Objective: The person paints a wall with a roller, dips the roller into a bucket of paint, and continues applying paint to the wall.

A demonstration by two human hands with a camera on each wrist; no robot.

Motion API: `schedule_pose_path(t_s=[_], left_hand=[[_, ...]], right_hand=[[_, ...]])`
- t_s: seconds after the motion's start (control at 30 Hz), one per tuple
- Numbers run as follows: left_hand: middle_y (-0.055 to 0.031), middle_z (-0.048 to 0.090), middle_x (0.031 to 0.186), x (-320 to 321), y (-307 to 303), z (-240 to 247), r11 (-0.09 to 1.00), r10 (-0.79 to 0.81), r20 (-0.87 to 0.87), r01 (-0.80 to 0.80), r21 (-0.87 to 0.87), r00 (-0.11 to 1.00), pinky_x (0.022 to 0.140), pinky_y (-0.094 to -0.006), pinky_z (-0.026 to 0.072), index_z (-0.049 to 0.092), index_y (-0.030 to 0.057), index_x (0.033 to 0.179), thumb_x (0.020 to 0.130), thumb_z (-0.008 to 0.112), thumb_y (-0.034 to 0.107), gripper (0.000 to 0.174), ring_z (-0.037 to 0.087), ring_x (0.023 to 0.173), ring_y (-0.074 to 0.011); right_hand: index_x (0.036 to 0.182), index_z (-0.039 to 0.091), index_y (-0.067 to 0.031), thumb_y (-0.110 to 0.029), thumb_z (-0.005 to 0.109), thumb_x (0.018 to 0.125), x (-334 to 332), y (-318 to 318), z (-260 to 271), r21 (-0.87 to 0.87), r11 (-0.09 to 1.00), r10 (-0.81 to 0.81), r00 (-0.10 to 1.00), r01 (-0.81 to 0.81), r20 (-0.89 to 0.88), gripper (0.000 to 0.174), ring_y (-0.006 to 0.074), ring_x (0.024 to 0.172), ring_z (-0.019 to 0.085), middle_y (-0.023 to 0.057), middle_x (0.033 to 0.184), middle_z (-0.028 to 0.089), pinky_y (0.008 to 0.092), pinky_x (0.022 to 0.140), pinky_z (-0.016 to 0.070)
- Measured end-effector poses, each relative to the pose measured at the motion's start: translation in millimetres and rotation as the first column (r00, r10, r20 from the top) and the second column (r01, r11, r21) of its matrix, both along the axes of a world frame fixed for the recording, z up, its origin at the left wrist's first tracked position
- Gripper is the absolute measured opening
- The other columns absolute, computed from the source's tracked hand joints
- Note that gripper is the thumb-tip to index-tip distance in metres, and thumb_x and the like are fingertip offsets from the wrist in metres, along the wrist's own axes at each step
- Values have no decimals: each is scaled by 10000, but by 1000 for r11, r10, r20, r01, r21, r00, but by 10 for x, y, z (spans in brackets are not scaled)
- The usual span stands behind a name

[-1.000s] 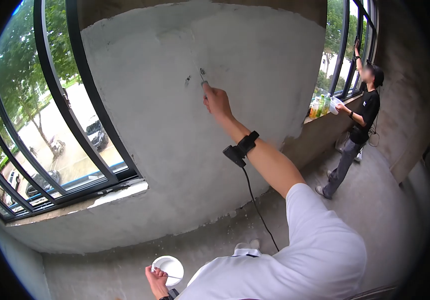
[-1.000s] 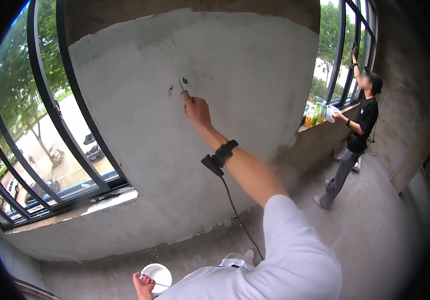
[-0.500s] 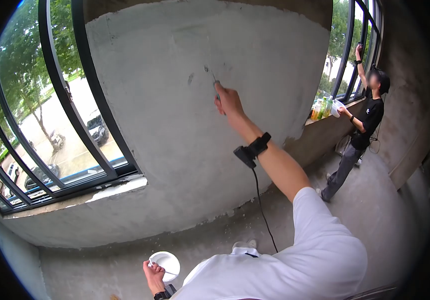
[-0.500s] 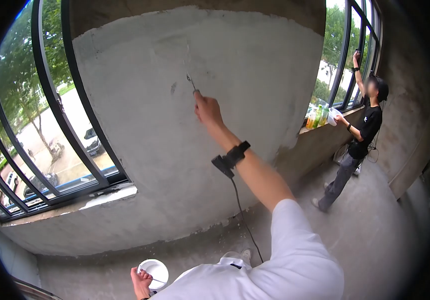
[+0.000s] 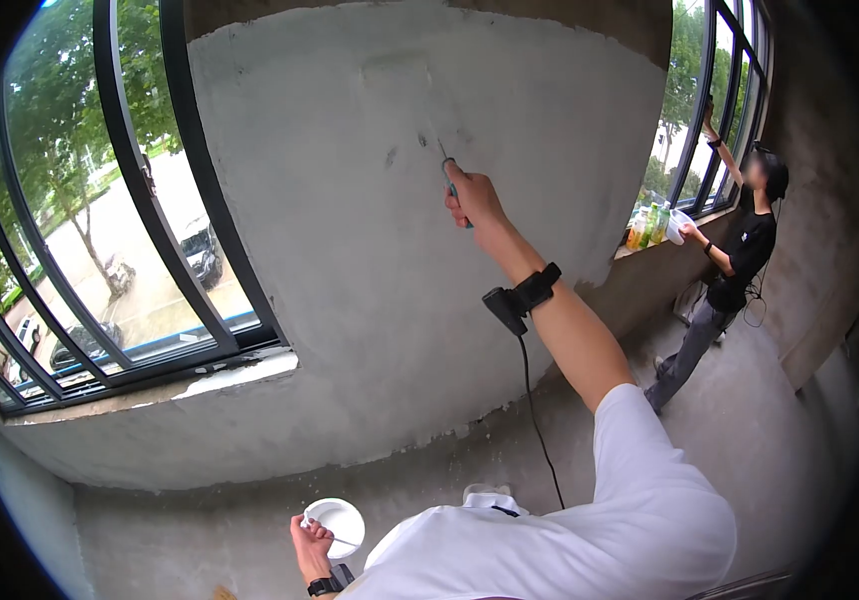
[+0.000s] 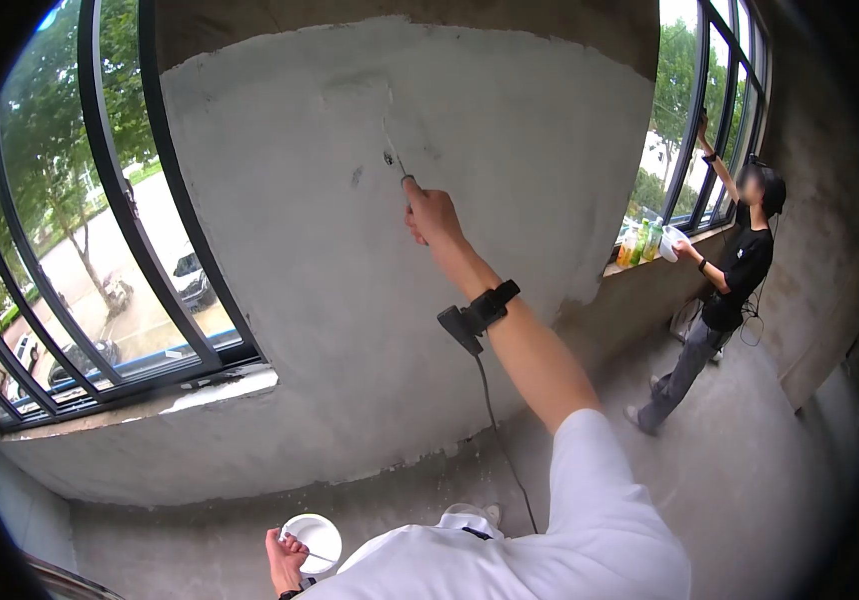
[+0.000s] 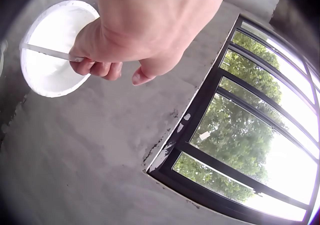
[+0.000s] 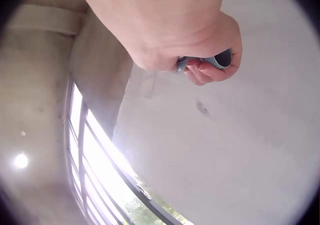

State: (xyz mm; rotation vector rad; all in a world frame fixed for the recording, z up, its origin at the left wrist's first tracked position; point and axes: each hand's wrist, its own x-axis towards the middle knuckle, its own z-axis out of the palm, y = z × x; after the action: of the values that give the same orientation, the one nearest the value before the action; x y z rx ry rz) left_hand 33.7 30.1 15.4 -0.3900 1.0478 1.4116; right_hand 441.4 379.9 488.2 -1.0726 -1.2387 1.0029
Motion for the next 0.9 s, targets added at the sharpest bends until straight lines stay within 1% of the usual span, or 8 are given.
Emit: schedule_pose_path(t_s=[0.07, 0.17, 0.23, 0.3, 0.37, 0.53, 0.7, 0.9], left_hand=[[64, 250, 491, -5, 38, -56, 998, -36, -9, 35, -55, 999, 466, -265, 213, 410, 156, 638, 783, 524, 319, 245, 200, 428, -90], [63, 247, 488, 29, 105, -88, 997, -65, 17, 65, -29, 998, 470, -267, 211, 407, 156, 638, 779, 525, 322, 247, 197, 431, -92], [60, 250, 485, 88, 142, -34, 996, -80, 12, 81, -28, 997, 473, -274, 213, 413, 159, 637, 780, 524, 327, 247, 203, 433, -96], [59, 253, 483, 107, 159, -8, 996, -89, 2, 89, -31, 996, 473, -276, 215, 417, 159, 636, 782, 522, 328, 247, 206, 433, -98], [57, 261, 477, 125, 159, -29, 995, -97, 3, 97, -16, 995, 472, -282, 221, 425, 156, 633, 787, 517, 330, 250, 217, 430, -102], [59, 263, 497, 121, 127, -58, 995, -96, 14, 96, -10, 995, 469, -264, 223, 413, 157, 660, 794, 534, 328, 248, 216, 428, -91], [60, 266, 496, 124, 201, 18, 994, -105, 24, 105, -12, 994, 465, -261, 219, 417, 157, 659, 796, 538, 314, 240, 217, 427, -89], [59, 281, 490, 106, 142, 9, 994, -92, 13, 92, -62, 996, 454, -258, 211, 452, 149, 669, 795, 547, 315, 229, 224, 422, -87]], right_hand=[[719, 488, -78, -429, 511, 944, -2, 99, 263, 38, 999, 8, 1000, -9, 14, 418, 68, 408, 332, -35, 535, 416, 254, 385, 286], [733, 487, -75, -432, 512, 943, -27, 209, 768, 83, 996, 24, 999, -28, 39, 414, 69, 411, 333, -34, 536, 415, 252, 389, 289], [740, 486, -74, -434, 512, 942, -57, 206, 859, 85, 996, 33, 999, -37, 43, 414, 70, 412, 333, -33, 537, 413, 251, 391, 291], [737, 482, -74, -432, 503, 946, -73, 201, 783, 74, 996, 39, 998, -42, 48, 415, 69, 414, 331, -31, 538, 411, 248, 395, 294], [737, 481, -75, -434, 498, 951, -21, 249, 460, 68, 996, 47, 997, -51, 53, 418, 69, 413, 334, -28, 539, 413, 247, 395, 297], [733, 479, -80, -444, 486, 964, 30, 183, -651, 21, 999, 44, 998, -45, 40, 431, 71, 411, 350, -25, 538, 418, 248, 395, 307], [735, 476, -81, -447, 459, 981, 5, -80, -1719, -140, 990, 24, 999, -20, 25, 441, 75, 414, 372, -25, 535, 417, 249, 396, 312], [720, 463, -84, -439, 466, 983, -29, -422, -2641, -304, 952, -25, 998, 41, 55, 442, 74, 415, 379, -22, 534, 421, 249, 389, 308]])
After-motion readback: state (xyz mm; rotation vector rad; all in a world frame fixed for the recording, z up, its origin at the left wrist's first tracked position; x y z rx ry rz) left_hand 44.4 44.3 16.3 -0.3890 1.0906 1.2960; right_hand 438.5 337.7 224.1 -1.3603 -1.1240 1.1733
